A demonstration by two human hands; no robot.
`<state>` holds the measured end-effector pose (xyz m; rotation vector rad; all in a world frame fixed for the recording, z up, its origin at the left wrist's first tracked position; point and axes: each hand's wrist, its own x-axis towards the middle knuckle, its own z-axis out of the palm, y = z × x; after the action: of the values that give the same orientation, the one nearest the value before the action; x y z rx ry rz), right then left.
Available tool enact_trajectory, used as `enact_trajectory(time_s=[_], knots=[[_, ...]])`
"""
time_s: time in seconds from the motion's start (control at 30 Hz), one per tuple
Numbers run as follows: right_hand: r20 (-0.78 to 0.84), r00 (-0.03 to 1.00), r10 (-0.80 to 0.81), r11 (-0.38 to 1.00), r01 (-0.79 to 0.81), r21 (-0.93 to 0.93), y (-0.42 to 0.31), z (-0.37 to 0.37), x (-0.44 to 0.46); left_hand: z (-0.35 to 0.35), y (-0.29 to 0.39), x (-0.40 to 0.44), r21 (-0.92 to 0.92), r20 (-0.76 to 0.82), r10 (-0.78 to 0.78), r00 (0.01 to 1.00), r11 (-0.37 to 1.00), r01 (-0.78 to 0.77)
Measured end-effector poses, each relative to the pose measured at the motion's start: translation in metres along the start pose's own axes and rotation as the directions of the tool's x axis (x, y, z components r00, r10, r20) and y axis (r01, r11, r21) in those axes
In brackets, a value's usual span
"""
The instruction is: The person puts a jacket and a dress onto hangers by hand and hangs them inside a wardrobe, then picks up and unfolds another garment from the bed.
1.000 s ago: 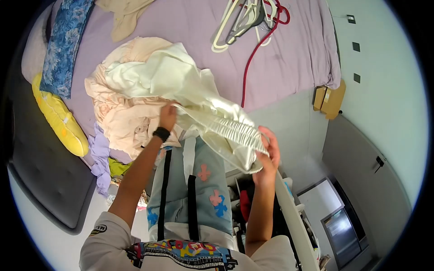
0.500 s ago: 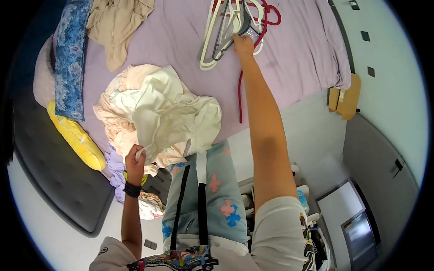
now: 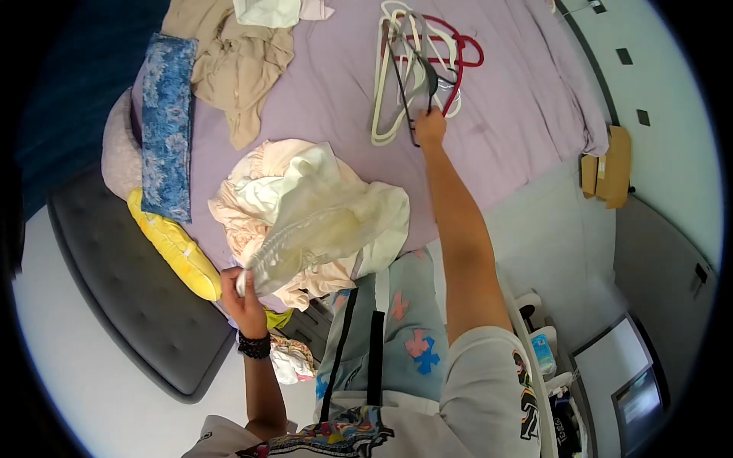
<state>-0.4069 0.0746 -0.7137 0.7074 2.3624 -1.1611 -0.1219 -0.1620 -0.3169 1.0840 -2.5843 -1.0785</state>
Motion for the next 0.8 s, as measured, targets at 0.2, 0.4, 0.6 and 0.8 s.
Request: enact_trajectory(time_s=[0.2,0.4,0.6,0.8], knots=[[0.139,0.883,-0.447,0.808,0.332,0.486,-0.064,-0.134,-0.161,-0.07,0.054,0.042,0.241,-0.217,0.398,0.891,0.907,-0.346],[0.137,0.823,-0.552,0.791,0.464,0.398,-0.128,-0.295,-0.298,-0.17,0.155,0.075,0.253,-0.125,0.589,0.799,0.797,-0.548],[-0.091,0.531,-0.843,0.526,0.847,0.075,-0.183,-0.373,-0.39,-0.231,0.212,0.053,0.199,-0.072,0.752,0.656,0.655,-0.729],[-0.228,-0.024,-0.973,0.051,0.947,-0.317,-0.18,-0.413,-0.482,-0.296,0.215,-0.001,0.202,-0.159,0.811,0.563,0.585,-0.786]])
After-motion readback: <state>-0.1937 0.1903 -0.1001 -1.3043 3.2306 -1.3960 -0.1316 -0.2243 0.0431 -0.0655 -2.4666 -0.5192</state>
